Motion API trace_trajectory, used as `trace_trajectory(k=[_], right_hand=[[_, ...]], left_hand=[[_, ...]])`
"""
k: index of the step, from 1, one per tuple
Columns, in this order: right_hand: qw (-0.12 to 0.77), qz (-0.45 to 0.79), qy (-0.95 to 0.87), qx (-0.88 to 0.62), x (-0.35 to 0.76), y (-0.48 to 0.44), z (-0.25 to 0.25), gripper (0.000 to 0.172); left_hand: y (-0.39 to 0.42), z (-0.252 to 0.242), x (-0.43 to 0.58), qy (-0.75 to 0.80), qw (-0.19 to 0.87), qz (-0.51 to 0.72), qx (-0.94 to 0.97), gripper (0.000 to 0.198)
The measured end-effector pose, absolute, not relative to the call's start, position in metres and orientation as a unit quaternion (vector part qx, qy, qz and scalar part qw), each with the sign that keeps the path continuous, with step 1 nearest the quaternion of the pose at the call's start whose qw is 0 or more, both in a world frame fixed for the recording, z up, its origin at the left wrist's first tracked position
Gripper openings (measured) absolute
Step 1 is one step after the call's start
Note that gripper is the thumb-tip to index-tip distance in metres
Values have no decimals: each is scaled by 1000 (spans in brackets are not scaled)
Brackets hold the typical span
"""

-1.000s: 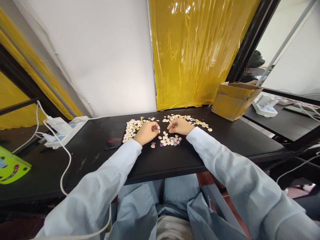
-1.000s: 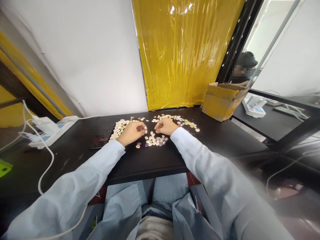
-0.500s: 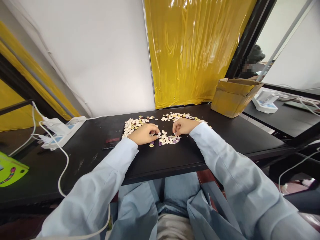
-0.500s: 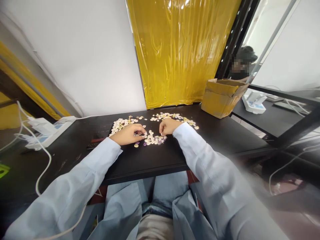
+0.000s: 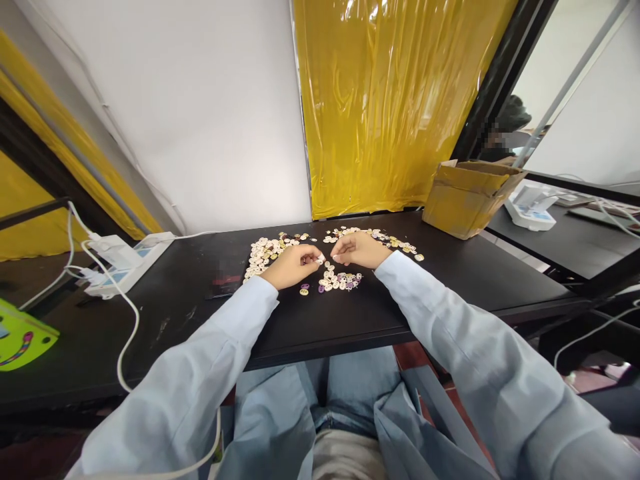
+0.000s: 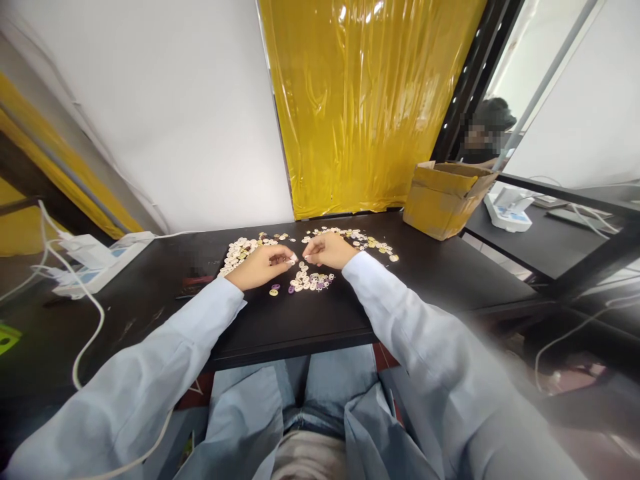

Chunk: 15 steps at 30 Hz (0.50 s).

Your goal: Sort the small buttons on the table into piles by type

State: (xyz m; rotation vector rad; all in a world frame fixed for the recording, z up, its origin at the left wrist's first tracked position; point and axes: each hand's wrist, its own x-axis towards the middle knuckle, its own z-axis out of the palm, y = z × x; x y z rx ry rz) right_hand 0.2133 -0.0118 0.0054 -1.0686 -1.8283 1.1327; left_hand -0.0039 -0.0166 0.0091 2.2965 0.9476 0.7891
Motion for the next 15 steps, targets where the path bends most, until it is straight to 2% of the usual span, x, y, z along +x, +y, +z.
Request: trace_trajectory(k=[4, 15], right_hand=[[387, 514, -654, -398, 202, -15, 4, 19], [430, 462, -681, -371, 197, -17, 0, 22]], left_hand=[[-19, 12, 2, 360, 358, 351, 787, 19], [-21, 14, 3, 396, 489, 375, 680, 27]])
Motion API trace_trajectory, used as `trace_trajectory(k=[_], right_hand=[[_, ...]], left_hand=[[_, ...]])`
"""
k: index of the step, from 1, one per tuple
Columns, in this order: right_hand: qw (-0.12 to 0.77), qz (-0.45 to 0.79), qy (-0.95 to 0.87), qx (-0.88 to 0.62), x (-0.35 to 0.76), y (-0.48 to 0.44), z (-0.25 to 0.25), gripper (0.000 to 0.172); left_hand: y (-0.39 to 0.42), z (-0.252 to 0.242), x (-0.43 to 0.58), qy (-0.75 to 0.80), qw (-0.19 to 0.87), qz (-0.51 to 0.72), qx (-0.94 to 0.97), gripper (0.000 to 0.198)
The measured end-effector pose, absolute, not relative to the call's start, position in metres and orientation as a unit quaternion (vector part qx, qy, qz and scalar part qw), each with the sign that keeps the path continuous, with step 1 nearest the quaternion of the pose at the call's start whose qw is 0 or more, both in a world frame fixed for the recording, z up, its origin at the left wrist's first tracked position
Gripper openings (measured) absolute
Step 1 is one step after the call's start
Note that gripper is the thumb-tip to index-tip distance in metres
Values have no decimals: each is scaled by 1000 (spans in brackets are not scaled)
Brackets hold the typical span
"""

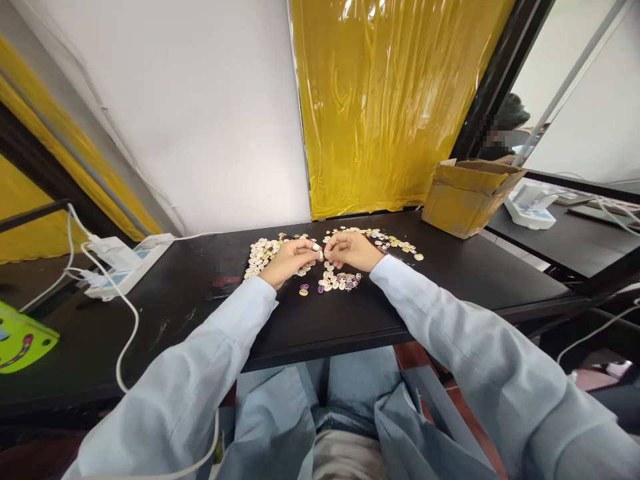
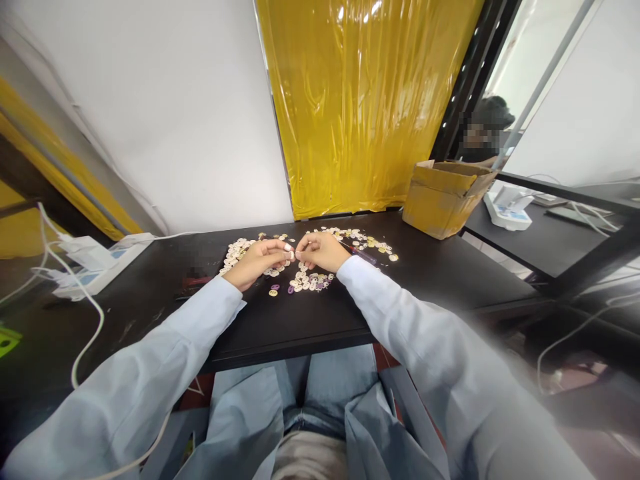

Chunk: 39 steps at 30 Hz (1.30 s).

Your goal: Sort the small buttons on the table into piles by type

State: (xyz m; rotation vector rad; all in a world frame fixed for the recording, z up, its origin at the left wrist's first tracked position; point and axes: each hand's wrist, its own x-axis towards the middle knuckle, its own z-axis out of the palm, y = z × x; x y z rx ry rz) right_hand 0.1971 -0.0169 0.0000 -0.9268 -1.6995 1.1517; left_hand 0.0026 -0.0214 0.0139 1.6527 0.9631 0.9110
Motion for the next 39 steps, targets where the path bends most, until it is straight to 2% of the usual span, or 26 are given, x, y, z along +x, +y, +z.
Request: trace_trajectory(k=[5, 13, 23, 39], right_hand=[[464, 449, -676, -355, 196, -17, 1, 22], [464, 415, -693, -364, 195, -16, -1, 17], [464, 425, -681, -375, 195, -15, -3, 25], [440, 455, -698, -337, 194, -17, -4, 32]], left_hand=[[-24, 16, 4, 411, 500, 387, 656, 27], [-21, 13, 5, 403, 495, 390, 663, 24], [-19, 10, 3, 404, 429, 393, 706, 24], [-24, 9, 5, 398, 447, 374, 708, 23]])
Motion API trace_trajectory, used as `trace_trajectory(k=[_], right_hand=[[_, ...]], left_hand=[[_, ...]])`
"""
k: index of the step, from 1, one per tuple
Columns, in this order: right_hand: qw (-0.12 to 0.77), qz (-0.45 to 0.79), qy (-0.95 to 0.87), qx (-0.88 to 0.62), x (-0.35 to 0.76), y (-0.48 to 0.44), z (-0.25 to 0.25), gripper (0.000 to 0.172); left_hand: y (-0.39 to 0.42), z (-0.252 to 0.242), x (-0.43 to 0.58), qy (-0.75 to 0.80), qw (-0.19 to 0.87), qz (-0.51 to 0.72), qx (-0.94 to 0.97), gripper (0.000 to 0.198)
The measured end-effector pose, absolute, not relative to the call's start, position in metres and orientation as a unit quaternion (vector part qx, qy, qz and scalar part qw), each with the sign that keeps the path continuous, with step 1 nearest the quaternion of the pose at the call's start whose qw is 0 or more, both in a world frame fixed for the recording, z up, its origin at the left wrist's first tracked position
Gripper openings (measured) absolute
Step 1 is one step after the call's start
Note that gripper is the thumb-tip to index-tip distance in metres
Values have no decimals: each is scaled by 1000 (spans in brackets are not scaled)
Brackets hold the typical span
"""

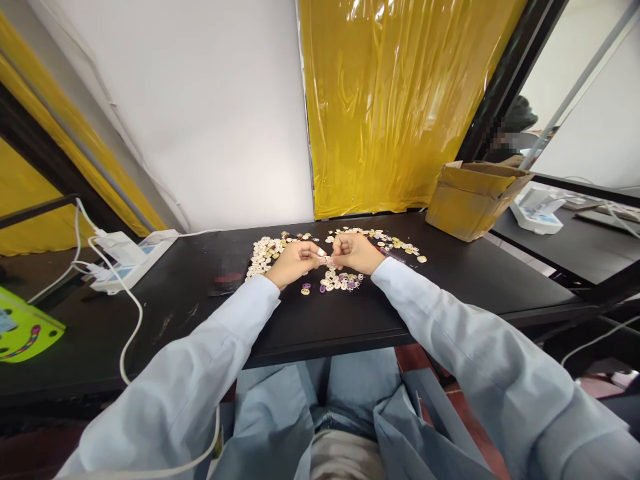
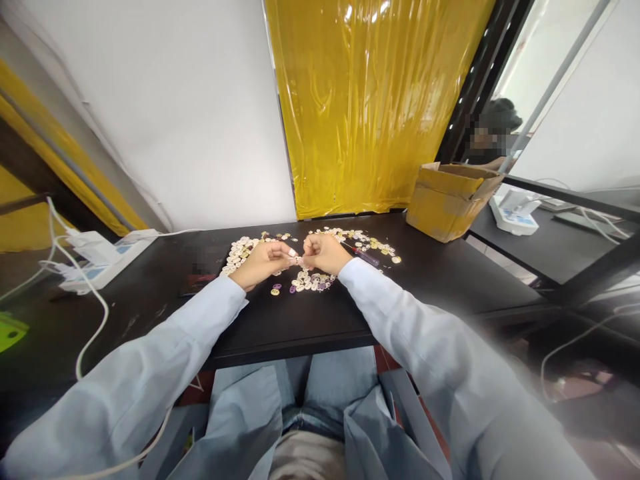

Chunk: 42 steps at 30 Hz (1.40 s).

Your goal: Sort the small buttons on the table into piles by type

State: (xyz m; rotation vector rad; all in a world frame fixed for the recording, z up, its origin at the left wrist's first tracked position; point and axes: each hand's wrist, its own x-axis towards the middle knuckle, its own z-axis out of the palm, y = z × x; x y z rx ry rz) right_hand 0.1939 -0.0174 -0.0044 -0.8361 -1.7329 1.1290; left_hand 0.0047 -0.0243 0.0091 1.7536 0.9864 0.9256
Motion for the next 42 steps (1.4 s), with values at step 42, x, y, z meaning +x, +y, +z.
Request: trace_trajectory(k=[42], right_hand=[[232, 399, -794, -396, 225, -8, 8, 13]], left_hand=[[-16, 0, 0, 336, 275, 288, 854, 16]])
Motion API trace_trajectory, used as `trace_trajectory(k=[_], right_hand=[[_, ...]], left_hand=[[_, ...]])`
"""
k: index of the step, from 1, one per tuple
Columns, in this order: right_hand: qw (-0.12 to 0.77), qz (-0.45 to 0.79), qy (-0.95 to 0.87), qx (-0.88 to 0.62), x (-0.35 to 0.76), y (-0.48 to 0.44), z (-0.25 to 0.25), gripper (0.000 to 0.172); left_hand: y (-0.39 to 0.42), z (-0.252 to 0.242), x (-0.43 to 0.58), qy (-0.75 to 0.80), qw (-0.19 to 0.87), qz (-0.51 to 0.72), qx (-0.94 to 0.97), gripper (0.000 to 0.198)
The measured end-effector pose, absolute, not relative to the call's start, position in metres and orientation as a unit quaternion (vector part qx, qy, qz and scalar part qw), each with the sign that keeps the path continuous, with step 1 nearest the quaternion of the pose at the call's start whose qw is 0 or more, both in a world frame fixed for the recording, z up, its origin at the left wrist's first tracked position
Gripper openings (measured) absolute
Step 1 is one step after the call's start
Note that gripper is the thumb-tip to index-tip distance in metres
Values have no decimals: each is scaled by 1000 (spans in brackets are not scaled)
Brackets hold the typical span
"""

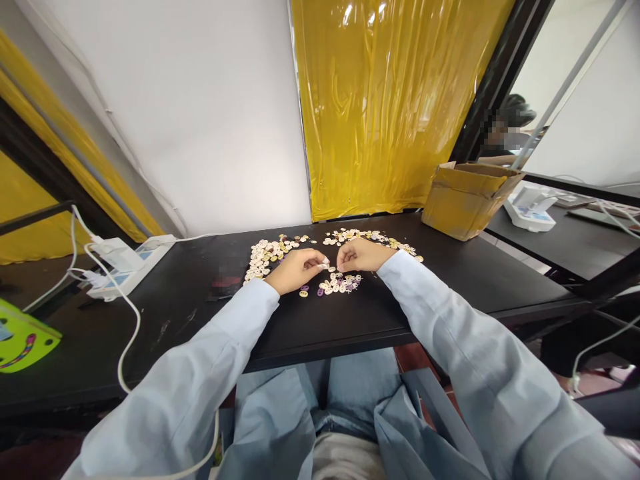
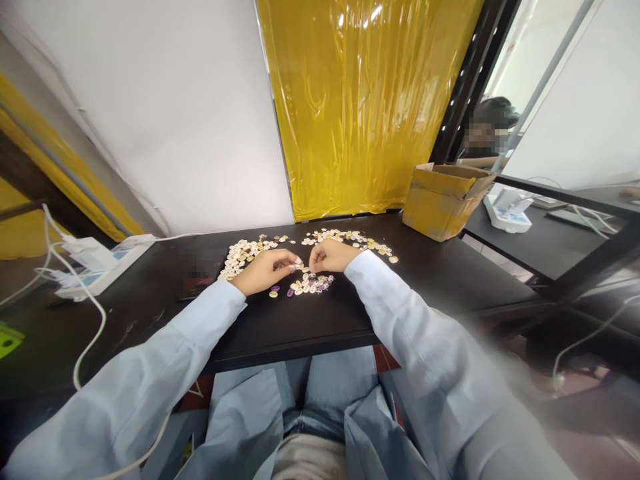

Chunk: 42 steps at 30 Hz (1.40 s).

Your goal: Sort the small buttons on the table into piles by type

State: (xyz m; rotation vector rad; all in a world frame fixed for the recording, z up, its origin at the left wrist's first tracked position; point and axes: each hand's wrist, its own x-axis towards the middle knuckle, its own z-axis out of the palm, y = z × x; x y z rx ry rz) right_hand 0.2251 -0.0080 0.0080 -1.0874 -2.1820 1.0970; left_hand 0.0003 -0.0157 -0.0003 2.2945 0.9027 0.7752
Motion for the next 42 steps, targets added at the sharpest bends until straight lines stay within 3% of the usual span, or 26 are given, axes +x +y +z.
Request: trace_trajectory(k=[4, 12, 32, 42], right_hand=[[333, 417, -754, -382, 215, -10, 7, 21], [428, 411, -701, -396, 196, -15, 0, 14], [443, 387, -697, -410, 195, -17, 1, 6], [441, 418, -698, -379, 192, -17, -3, 18]], left_hand=[[-16, 0, 3, 329, 429, 331, 774, 19], [-22, 6, 8, 371, 533, 381, 658, 36], [-20, 4, 6, 394, 499, 423, 645, 32], [-29, 10, 9, 395, 484, 394, 674, 28]])
